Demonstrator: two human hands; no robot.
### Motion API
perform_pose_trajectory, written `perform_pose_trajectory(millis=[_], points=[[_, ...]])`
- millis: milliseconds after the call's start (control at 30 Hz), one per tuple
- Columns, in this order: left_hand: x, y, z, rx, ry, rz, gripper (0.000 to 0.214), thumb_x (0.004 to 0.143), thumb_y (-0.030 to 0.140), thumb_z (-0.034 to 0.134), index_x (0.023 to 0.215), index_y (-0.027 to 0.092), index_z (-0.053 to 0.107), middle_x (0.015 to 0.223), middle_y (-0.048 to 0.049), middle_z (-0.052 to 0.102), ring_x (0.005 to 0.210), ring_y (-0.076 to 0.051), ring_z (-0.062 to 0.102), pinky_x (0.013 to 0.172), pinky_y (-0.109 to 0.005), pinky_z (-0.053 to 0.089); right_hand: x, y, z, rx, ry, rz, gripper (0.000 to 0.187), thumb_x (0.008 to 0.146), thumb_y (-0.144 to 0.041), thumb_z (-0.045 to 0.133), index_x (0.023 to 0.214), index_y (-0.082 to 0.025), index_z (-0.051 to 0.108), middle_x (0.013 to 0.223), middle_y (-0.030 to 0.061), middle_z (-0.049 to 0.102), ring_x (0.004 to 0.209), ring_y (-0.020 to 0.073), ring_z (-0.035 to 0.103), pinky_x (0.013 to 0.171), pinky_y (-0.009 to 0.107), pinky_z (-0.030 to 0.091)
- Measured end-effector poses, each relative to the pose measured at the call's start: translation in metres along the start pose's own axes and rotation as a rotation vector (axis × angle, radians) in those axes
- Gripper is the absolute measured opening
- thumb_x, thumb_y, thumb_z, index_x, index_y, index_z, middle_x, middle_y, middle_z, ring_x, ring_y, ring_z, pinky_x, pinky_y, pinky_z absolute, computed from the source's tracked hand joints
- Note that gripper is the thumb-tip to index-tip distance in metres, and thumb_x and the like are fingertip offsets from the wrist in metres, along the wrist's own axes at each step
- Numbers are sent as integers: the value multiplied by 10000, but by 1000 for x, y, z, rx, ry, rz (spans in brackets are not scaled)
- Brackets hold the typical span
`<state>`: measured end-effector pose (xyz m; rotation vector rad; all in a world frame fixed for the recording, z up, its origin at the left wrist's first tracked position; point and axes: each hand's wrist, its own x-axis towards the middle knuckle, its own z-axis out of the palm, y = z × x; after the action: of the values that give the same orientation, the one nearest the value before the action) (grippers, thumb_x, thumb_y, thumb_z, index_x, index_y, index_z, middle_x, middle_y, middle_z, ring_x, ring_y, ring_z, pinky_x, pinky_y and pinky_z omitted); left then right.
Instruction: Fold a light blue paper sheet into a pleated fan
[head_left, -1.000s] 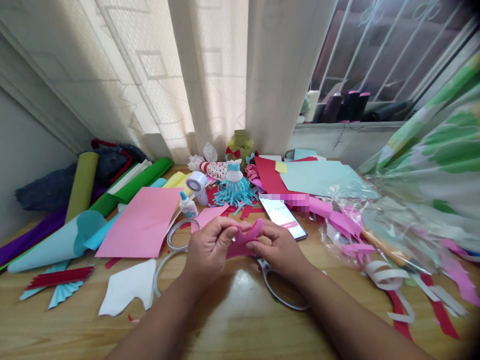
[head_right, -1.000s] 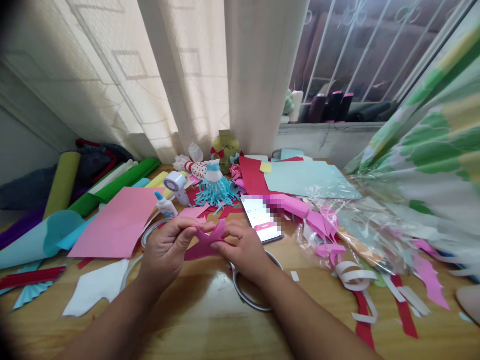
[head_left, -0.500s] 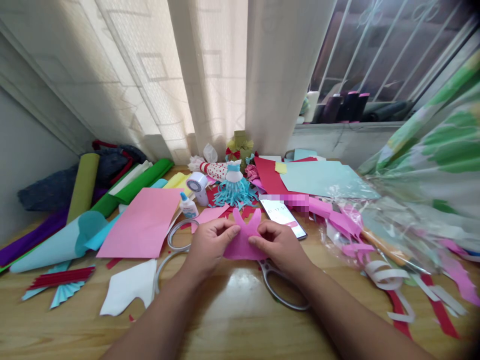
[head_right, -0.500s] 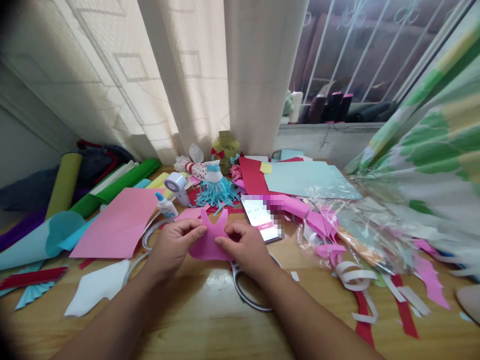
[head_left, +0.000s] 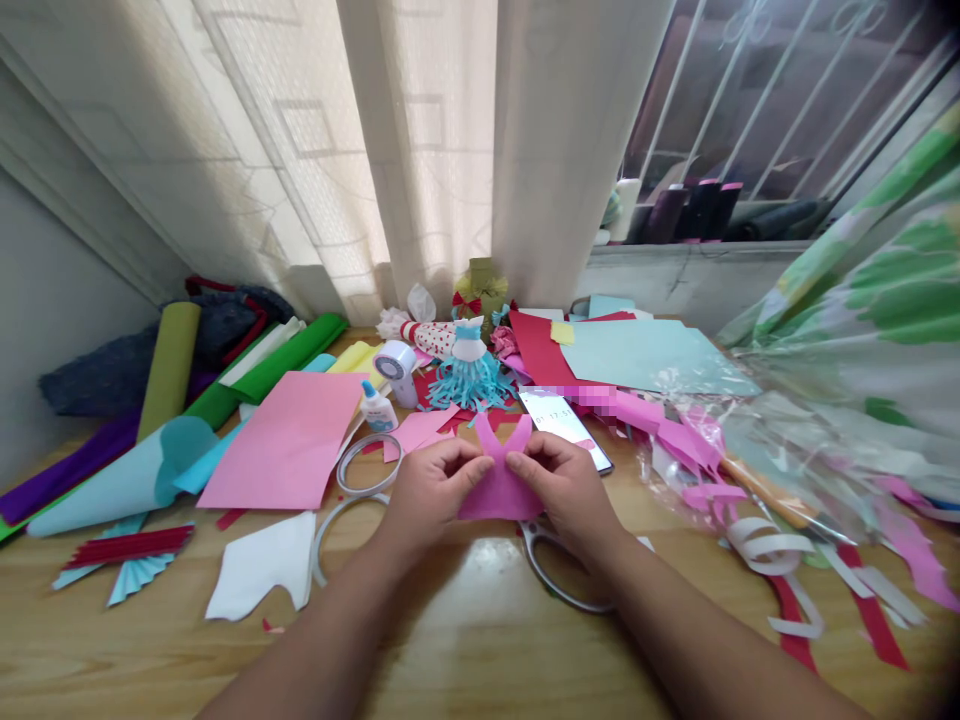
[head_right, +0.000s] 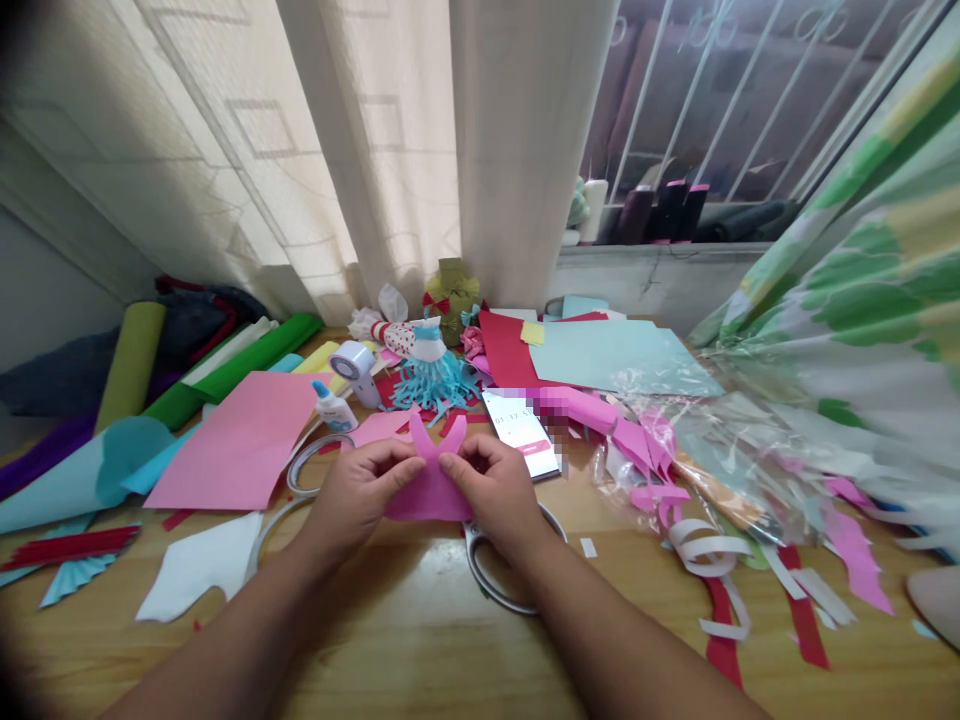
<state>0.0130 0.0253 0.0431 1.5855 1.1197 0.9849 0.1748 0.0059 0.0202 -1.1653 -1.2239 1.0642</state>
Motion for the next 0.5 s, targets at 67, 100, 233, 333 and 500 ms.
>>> perform_pose_trajectory(millis=[67, 100, 233, 333, 500], points=[[0, 3, 1, -13, 17, -23, 227, 730, 348, 644, 641, 140, 621, 644, 11, 564, 628, -121, 472, 586, -220, 354, 0, -2, -2, -9, -30, 8, 259, 710, -395, 679, 647, -170, 567, 613, -25, 533, 569, 110, 457, 510, 226, 364], [-1, 4, 0, -24, 31, -40, 230, 725, 347, 643, 626, 143, 607, 631, 18, 549, 616, -115, 462, 576, -216, 348, 1, -2, -3, -7, -52, 16, 246, 702, -392, 685, 669, -168, 588, 632, -18, 558, 579, 114, 478, 517, 228, 381], [-17, 3, -13, -73, 98, -162, 249, 722, 370, 627, 626, 150, 563, 617, 40, 496, 578, -94, 419, 533, -198, 318, 4, -3, -10, 25, -98, 57, 270, 722, -422, 651, 822, -172, 624, 681, 5, 632, 551, 124, 544, 518, 253, 447], [-40, -7, -26, -94, 98, -304, 297, 714, 413, 630, 622, 150, 526, 584, 49, 453, 524, -80, 378, 486, -192, 281, 8, -3, -15, 37, -43, 54, 279, 756, -442, 612, 845, -178, 607, 664, -5, 626, 516, 110, 543, 516, 254, 465], [-69, -26, -32, -75, 58, -472, 352, 681, 450, 648, 589, 142, 505, 545, 53, 425, 470, -64, 328, 442, -189, 230, 13, -2, -21, -19, 20, -12, 243, 754, -413, 630, 782, -172, 616, 656, -5, 610, 556, 109, 543, 551, 247, 471]])
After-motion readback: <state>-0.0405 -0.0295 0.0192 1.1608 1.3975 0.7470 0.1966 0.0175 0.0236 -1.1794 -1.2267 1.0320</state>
